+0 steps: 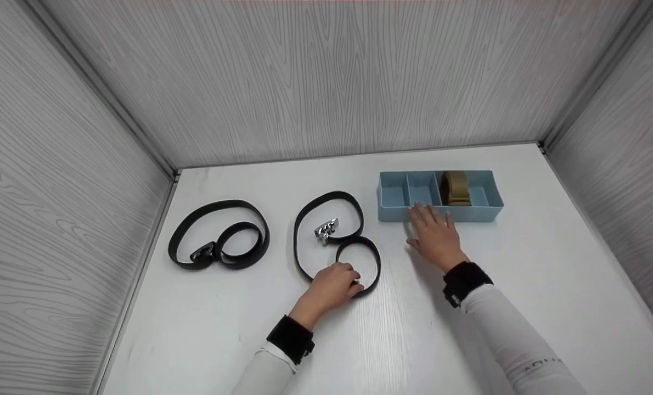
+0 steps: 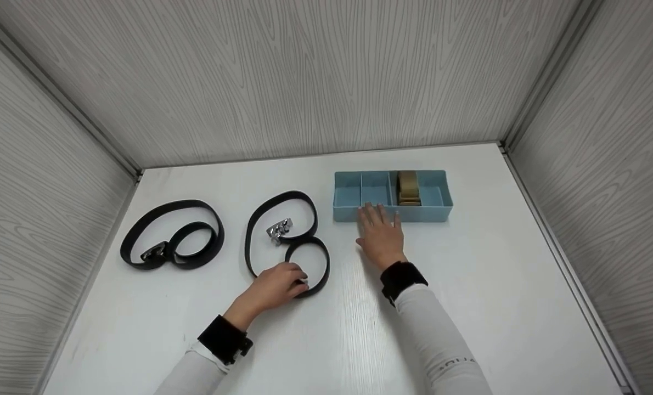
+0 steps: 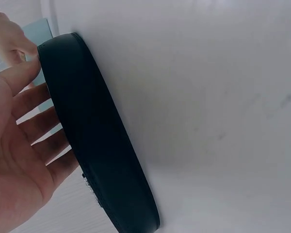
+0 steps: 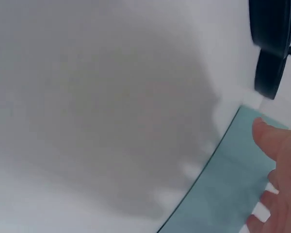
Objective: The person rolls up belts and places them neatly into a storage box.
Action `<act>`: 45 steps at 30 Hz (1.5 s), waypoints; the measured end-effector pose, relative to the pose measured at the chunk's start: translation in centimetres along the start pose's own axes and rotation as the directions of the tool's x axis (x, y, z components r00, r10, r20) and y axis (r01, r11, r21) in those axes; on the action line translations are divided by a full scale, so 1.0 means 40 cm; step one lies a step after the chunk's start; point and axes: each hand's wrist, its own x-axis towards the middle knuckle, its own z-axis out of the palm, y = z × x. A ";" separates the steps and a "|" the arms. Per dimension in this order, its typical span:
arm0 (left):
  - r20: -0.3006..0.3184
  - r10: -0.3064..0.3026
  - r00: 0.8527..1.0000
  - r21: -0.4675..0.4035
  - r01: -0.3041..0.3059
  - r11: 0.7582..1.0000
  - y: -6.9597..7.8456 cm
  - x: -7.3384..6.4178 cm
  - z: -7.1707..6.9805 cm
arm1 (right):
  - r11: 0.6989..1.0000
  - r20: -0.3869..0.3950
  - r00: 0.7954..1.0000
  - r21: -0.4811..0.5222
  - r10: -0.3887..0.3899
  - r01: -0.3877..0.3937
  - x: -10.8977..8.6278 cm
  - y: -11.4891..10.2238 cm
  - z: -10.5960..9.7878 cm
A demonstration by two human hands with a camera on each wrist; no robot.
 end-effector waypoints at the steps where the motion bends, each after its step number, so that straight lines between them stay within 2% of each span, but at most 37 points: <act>1: -0.002 0.001 1.000 0.000 -0.001 1.000 0.001 0.000 0.001 | 1.000 0.006 1.000 0.003 0.004 -0.005 0.005 0.006 -0.001; 6: -0.004 -0.001 1.000 -0.017 0.001 1.000 0.009 0.001 0.002 | 1.000 0.023 1.000 0.029 0.008 -0.008 0.039 0.024 -0.008; 9: 0.007 0.023 1.000 -0.040 -0.023 0.999 0.009 0.003 0.005 | 0.999 0.008 1.000 0.036 -0.004 0.004 0.051 0.020 -0.012; 10: 0.007 0.039 0.999 -0.050 -0.039 0.998 0.007 0.003 0.006 | 0.999 0.001 1.000 0.031 -0.022 0.022 0.052 0.014 -0.012; 12: 0.006 0.083 0.997 -0.072 -0.082 0.994 0.001 0.006 0.008 | 0.993 -0.019 0.994 0.026 -0.112 0.112 0.050 -0.006 -0.010; 14: -0.002 0.124 0.992 -0.093 -0.124 0.988 -0.006 0.011 0.009 | 0.965 -0.024 0.965 0.016 -0.260 0.260 0.044 -0.033 -0.004; 15: -0.007 0.143 0.990 -0.105 -0.143 0.984 -0.010 0.013 0.010 | 0.939 -0.018 0.939 0.012 -0.345 0.345 0.040 -0.048 0.000; 17: -0.009 0.164 0.986 -0.131 -0.164 0.978 -0.016 0.019 0.008 | 0.873 0.000 0.873 0.015 -0.488 0.488 0.031 -0.073 0.008; 18: -0.015 0.164 0.986 -0.141 -0.164 0.976 -0.018 0.020 0.006 | 0.844 0.007 0.844 0.014 -0.536 0.535 0.027 -0.083 0.013; 19: -0.024 0.159 0.987 -0.151 -0.161 0.975 -0.020 0.021 0.004 | 0.825 0.010 0.825 0.005 -0.565 0.565 0.023 -0.090 0.017; 20: -0.037 0.153 0.988 -0.159 -0.157 0.975 -0.020 0.021 0.002 | 0.815 0.000 0.815 -0.005 -0.580 0.580 0.021 -0.095 0.021; 21: -0.053 0.142 0.988 -0.162 -0.149 0.975 -0.020 0.020 -0.001 | 0.810 -0.018 0.810 -0.014 -0.586 0.586 0.019 -0.097 0.024; 23: -0.106 0.122 0.987 -0.148 -0.137 0.979 -0.019 0.017 -0.005 | 0.817 -0.059 0.815 -0.046 -0.576 0.574 0.015 -0.098 0.028; 26: -0.194 0.108 0.975 -0.088 -0.127 0.988 -0.018 0.008 -0.005 | 0.822 -0.112 0.815 -0.106 -0.568 0.559 0.006 -0.095 0.028; 29: -0.227 0.103 0.968 -0.012 -0.109 0.994 -0.017 -0.006 0.000 | 0.819 -0.125 0.811 -0.145 -0.572 0.555 -0.010 -0.090 0.028; 31: -0.203 0.073 0.976 0.023 -0.070 0.997 -0.017 -0.018 0.000 | 0.818 -0.125 0.810 -0.140 -0.573 0.558 -0.024 -0.088 0.028; 35: -0.078 0.003 0.997 0.051 0.001 0.999 -0.021 -0.041 -0.006 | 0.813 -0.129 0.803 -0.132 -0.581 0.567 -0.052 -0.084 0.031; 37: -0.033 -0.001 0.999 0.053 0.003 0.999 -0.022 -0.045 -0.006 | 0.810 -0.138 0.798 -0.133 -0.586 0.572 -0.065 -0.091 0.037; 41: -0.047 0.051 0.998 0.045 -0.049 0.998 -0.009 -0.039 0.002 | 0.805 -0.159 0.789 -0.109 -0.593 0.583 -0.091 -0.134 0.048; 43: -0.072 0.084 0.994 0.057 -0.080 0.995 0.003 -0.031 0.009 | 0.799 -0.163 0.784 -0.043 -0.598 0.600 -0.099 -0.164 0.051; 45: -0.081 0.107 0.991 0.056 -0.103 0.993 0.014 -0.025 0.017 | 0.782 -0.138 0.783 0.073 -0.606 0.619 -0.100 -0.189 0.046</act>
